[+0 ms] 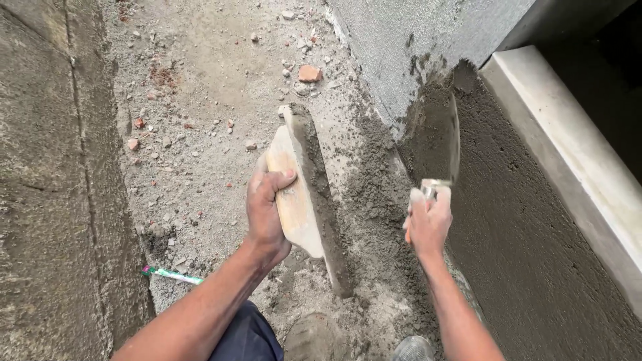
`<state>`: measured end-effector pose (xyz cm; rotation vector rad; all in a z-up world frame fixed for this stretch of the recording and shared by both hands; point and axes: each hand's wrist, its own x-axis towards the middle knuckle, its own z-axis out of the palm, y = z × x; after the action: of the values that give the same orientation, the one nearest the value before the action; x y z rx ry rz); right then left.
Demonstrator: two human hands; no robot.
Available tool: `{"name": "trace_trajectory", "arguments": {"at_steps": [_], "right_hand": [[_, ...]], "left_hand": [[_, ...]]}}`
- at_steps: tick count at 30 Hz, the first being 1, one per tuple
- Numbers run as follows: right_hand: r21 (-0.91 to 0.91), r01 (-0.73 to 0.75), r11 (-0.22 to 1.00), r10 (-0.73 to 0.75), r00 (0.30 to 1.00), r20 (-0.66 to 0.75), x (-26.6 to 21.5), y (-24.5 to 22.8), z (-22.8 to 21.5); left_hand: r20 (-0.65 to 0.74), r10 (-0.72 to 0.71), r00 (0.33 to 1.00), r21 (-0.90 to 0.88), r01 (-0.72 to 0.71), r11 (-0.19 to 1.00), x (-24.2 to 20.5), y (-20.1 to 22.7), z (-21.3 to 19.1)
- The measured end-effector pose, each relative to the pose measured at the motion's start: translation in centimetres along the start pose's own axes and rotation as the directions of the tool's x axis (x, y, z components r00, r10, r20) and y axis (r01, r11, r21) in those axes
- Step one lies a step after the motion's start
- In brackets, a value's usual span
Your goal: The person kneels beside a window opening and applies cement mortar to the wall and sill edges using a trowel, then smooths the surface with a float. They scoop mortar from a basin, press it into the wall around the sill, and level the plaster along the sill edge.
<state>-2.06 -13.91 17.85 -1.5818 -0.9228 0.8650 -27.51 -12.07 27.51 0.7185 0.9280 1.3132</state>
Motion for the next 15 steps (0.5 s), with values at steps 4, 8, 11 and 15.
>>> {"name": "trace_trajectory", "arguments": {"at_steps": [4,8,11,15], "right_hand": [[0.090,0.031,0.995,-0.039,0.996,0.086,3.3,-0.2,0.8],[0.196,0.063,0.979,-0.077,0.995,0.069,3.3,0.5,0.2],[0.331,0.128,0.935,-0.145,0.989,0.027,2.1,1.8,-0.2],[0.343,0.132,0.930,-0.127,0.991,-0.037,0.2,1.0,0.7]], "left_hand": [[-0.021,-0.018,1.000,-0.017,0.018,1.000,-0.1,-0.2,0.9],[-0.007,-0.033,0.999,0.009,0.033,0.999,-0.1,-0.2,1.2],[0.010,-0.029,1.000,0.017,0.029,0.999,-0.4,-0.2,1.0],[0.002,0.026,1.000,0.000,-0.026,1.000,-0.5,0.9,0.8]]}}
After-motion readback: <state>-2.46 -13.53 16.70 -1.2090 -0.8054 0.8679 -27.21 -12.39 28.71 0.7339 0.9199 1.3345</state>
